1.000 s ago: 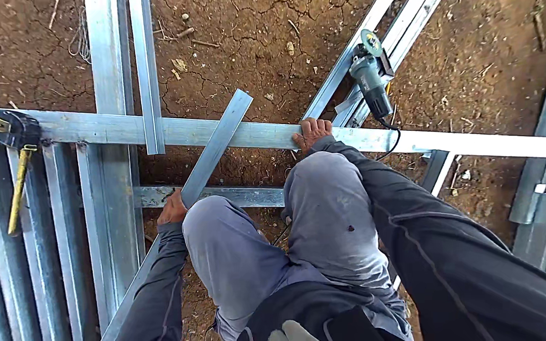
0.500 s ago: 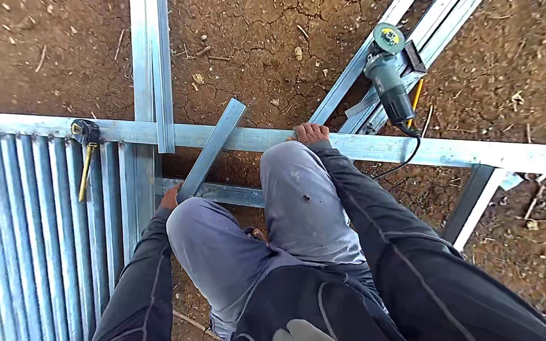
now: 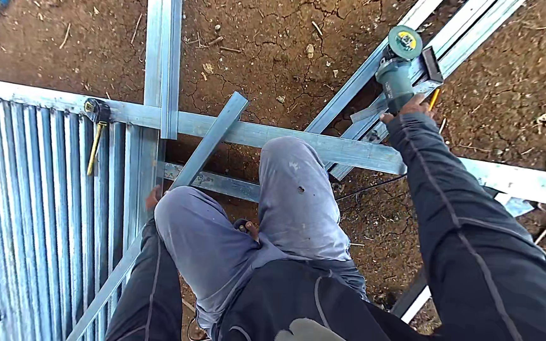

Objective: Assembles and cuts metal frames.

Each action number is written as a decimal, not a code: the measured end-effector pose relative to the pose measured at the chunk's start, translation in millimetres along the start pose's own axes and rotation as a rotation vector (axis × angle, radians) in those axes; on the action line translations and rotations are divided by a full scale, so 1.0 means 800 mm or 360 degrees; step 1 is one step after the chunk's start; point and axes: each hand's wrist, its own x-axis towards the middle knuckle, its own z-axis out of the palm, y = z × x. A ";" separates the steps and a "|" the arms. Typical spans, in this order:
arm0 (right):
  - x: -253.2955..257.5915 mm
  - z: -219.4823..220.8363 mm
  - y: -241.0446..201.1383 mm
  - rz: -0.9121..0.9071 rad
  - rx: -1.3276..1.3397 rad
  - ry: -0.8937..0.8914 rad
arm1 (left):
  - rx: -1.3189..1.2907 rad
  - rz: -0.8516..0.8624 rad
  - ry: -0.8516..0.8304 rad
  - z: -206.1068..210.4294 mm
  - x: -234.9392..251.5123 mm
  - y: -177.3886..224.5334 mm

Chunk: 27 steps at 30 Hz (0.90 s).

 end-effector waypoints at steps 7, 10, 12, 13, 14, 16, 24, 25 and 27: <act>0.003 0.000 -0.030 0.0079 -0.0162 0.0100 | -0.0881 -0.0887 -0.0401 -0.029 -0.012 -0.041; 0.012 -0.029 -0.070 0.0307 -0.0097 -0.0199 | -0.1021 -0.0707 -0.0168 -0.058 -0.021 -0.056; 0.072 0.005 -0.065 0.0199 -0.0050 -0.0140 | -0.1184 -0.0719 -0.0081 -0.105 -0.020 -0.050; 0.120 0.034 -0.060 -0.0006 -0.0043 -0.0014 | -0.1310 -0.0774 -0.0018 -0.130 -0.020 -0.047; 0.159 0.056 -0.053 -0.0245 -0.0066 0.0078 | -0.1441 -0.0857 0.0061 -0.156 -0.017 -0.044; 0.193 0.058 -0.068 -0.0536 -0.0298 -0.0037 | -0.1578 -0.0951 0.0277 -0.204 -0.010 -0.048; -0.042 -0.050 -0.068 -0.0051 0.0244 -0.0144 | -0.1859 -0.0081 0.0489 -0.273 0.022 0.060; -0.065 -0.058 -0.075 -0.0107 0.0340 -0.0174 | -0.1927 0.0081 0.0397 -0.255 0.031 0.102; -0.115 -0.068 -0.079 -0.0236 0.0631 -0.0284 | -0.2092 0.0342 0.0174 -0.218 0.044 0.196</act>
